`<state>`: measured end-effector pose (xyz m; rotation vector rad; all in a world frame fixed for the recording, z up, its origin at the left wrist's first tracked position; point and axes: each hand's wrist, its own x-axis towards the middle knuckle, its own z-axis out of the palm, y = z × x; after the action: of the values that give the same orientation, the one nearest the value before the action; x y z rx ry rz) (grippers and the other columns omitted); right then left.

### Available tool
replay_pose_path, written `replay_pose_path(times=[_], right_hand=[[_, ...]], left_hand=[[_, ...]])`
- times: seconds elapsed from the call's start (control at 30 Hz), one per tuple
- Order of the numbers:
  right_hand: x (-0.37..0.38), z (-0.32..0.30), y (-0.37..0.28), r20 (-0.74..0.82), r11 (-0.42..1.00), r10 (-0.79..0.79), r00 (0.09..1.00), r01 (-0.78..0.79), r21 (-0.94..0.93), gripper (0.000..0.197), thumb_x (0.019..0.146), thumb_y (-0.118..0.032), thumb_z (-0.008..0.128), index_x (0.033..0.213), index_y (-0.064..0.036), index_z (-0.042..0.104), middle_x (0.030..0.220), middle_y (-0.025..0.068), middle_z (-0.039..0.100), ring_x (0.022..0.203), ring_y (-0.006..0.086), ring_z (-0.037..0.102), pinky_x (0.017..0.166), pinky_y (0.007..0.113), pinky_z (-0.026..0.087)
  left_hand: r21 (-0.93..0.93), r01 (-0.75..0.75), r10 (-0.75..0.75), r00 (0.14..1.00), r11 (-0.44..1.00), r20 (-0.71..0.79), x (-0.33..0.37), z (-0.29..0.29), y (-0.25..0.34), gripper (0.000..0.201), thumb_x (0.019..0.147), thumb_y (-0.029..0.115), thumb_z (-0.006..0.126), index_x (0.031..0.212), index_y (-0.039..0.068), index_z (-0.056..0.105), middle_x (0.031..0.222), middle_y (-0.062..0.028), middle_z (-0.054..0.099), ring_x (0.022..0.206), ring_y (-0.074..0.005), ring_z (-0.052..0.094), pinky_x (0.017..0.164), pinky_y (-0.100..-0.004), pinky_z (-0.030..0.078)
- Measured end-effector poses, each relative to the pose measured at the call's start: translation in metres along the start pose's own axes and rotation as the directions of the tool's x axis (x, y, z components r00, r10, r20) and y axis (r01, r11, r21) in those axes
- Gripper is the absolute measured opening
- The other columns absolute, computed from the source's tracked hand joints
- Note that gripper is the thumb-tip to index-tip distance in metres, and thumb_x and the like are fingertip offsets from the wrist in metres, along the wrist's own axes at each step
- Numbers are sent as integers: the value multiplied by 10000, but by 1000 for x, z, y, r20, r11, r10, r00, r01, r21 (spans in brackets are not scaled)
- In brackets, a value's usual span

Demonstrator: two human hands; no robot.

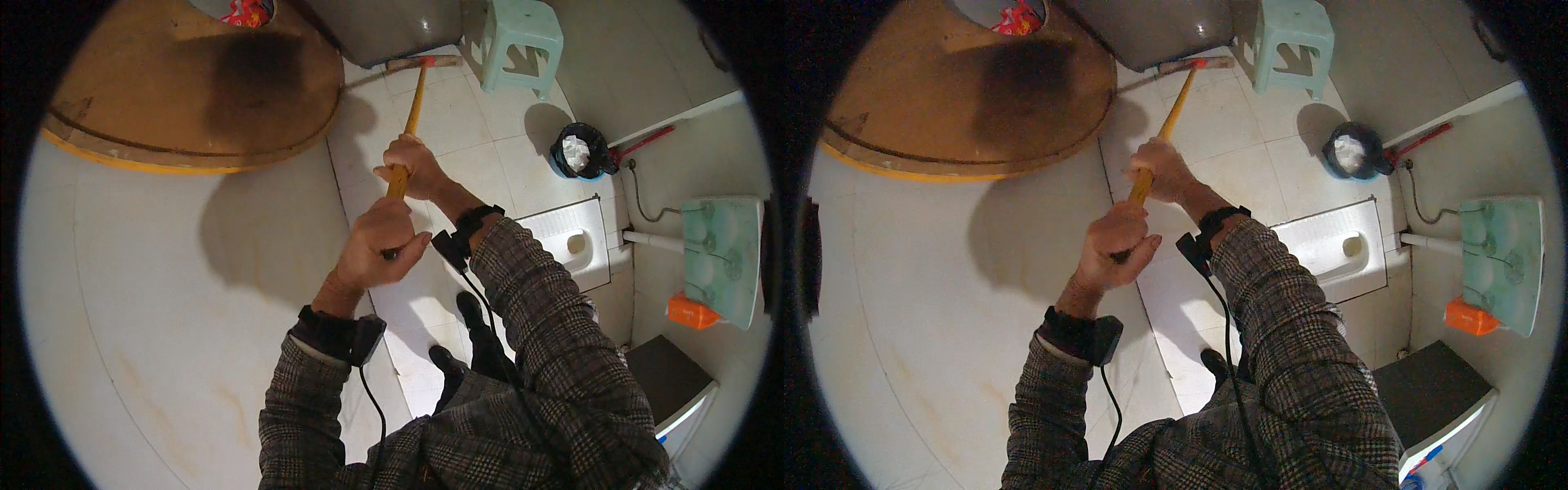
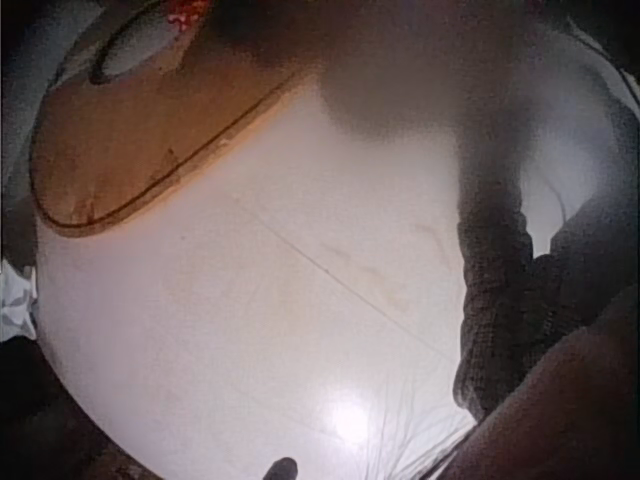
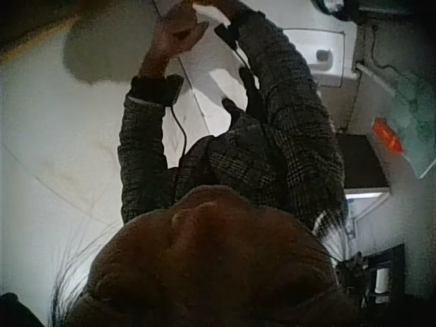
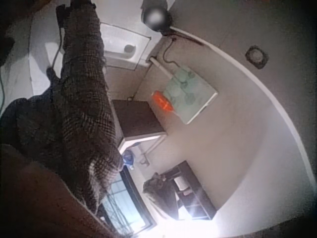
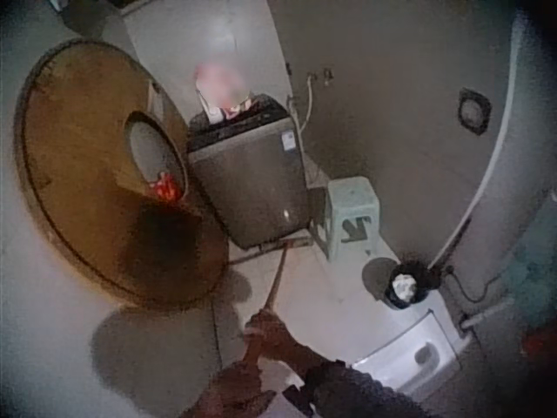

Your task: The person sweeps the tiled bathroom floor with a broom, moving debris toward the squat toilet and then toward the doorway. The person uses both hands to guide the broom and shifts position to cover different areas of the floor.

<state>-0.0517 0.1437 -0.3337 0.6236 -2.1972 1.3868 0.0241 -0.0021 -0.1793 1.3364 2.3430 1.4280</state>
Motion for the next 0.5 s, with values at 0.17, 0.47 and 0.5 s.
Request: replay_pose_path(times=[0.17,0.47,0.5], right_hand=[[-1,5,-50,-11,996,-59,998,59,67,280,715,-159,753,613,-113,496,633,69,528,643,314,536,655,434,396],[-3,17,-175,-25,969,-74,997,78,233,287,717,-106,746,591,-114,488,595,66,514,579,319,511,603,428,382],[-2,21,-170,-101,967,-69,992,92,238,290,716,-104,746,588,-111,486,595,67,513,583,321,512,599,427,382]], left_hand=[[-24,-44,42,997,999,-57,-14,-11,49,368,729,-26,749,560,75,437,574,-79,434,539,-285,467,581,-390,394],[-252,104,-146,978,962,-151,-45,-71,171,272,665,18,710,556,52,463,578,-71,509,533,-262,531,672,-411,506],[-146,79,-103,981,986,-166,-48,-69,164,276,678,13,710,560,52,464,578,-66,509,530,-254,526,688,-413,509]])
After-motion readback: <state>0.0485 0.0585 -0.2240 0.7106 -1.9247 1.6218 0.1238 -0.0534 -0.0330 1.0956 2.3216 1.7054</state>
